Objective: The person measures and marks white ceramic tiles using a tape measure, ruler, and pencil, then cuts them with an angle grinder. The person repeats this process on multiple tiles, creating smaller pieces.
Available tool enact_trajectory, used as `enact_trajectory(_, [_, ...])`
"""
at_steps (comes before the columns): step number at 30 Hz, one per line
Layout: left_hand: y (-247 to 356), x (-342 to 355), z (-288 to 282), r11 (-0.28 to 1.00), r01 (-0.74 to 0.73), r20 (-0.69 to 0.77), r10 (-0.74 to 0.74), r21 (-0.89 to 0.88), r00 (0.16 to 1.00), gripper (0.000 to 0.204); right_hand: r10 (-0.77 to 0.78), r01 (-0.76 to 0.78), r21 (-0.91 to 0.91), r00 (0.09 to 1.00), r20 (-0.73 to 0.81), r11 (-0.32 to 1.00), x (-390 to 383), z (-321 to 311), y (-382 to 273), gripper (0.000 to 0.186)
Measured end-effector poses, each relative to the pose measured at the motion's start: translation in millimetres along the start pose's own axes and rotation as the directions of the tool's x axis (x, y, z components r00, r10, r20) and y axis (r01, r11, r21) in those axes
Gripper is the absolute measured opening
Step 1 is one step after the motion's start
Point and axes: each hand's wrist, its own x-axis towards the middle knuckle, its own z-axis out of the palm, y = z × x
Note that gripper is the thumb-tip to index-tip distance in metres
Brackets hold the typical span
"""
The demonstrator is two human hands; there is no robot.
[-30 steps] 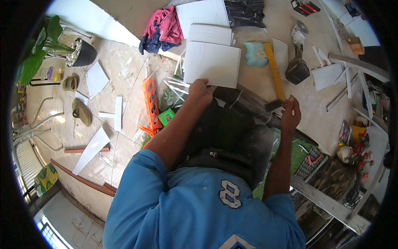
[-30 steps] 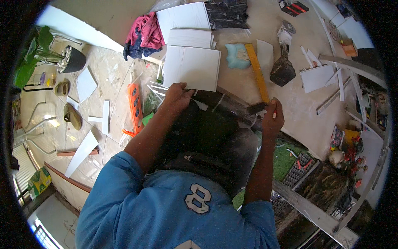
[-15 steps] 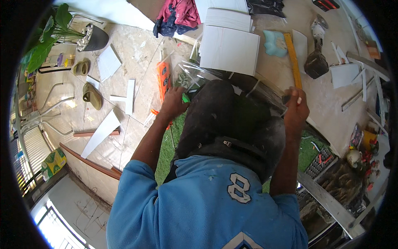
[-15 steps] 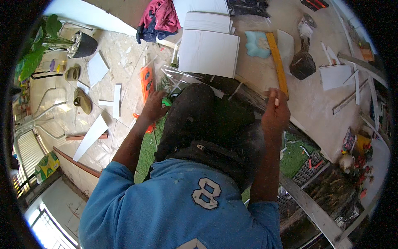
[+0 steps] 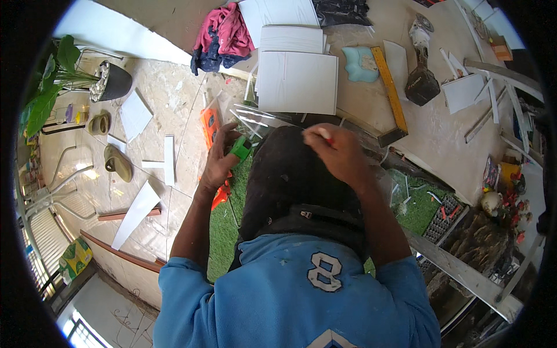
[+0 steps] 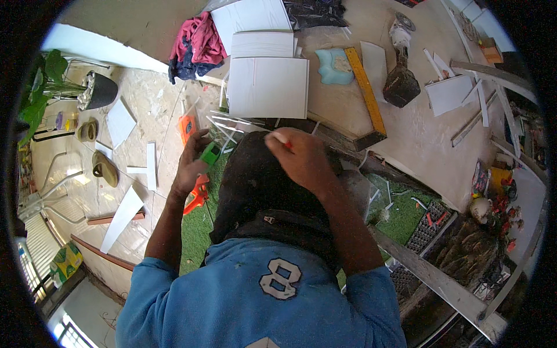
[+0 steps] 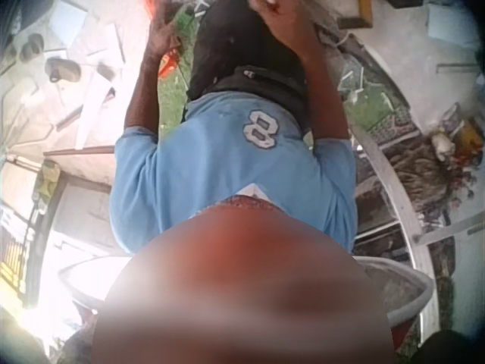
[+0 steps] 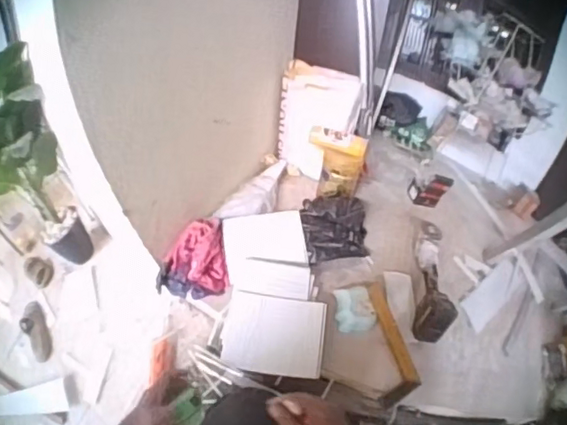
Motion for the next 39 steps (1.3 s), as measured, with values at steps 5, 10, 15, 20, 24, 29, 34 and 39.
enact_trajectory(5, [46.9,21.3,54.3,0.977,0.047,0.193,-0.006,-0.206,0.981,0.092,0.144,-0.262,0.23,0.892,0.428,0.937,39.8,30.1,-5.8,0.031])
enact_trajectory(10, [74.4,45.6,59.9,1.0,-0.024,0.294,0.022,0.003,0.955,0.104,0.168,-0.28,0.315,0.926,0.339,0.907,55.4,10.4,4.7,0.031])
enact_trajectory(15, [83.4,69.0,48.7,0.973,-0.116,0.409,0.025,0.199,0.912,0.101,0.187,-0.287,0.386,0.943,0.275,0.877,74.3,31.5,16.3,0.03])
enact_trajectory(20, [90.0,95.5,19.0,0.871,-0.009,0.307,-0.163,0.491,0.938,0.056,0.373,-0.49,0.558,0.872,0.318,0.67,91.8,28.5,21.8,0.024])
enact_trajectory(24, [107.0,145.1,-28.1,0.68,0.044,0.34,-0.421,0.732,0.841,0.034,0.418,-0.388,0.594,0.904,0.094,0.704,108.8,30.1,24.7,0.023])
enact_trajectory(29, [116.0,190.4,-46.0,0.454,-0.001,0.242,-0.472,0.891,0.848,0.036,0.352,-0.317,0.513,0.935,0.031,0.797,126.7,33.2,38.7,0.023])
enact_trajectory(34, [118.8,228.0,-41.3,0.348,-0.134,0.294,-0.46,0.928,0.838,0.039,0.35,-0.321,0.326,0.936,-0.033,0.889,129.3,15.6,46.0,0.025])
enact_trajectory(39, [118.6,249.2,-29.6,0.245,-0.224,0.321,-0.507,0.943,0.8,0.04,0.375,-0.311,0.347,0.917,-0.134,0.885,133.4,-29.2,40.2,0.023])
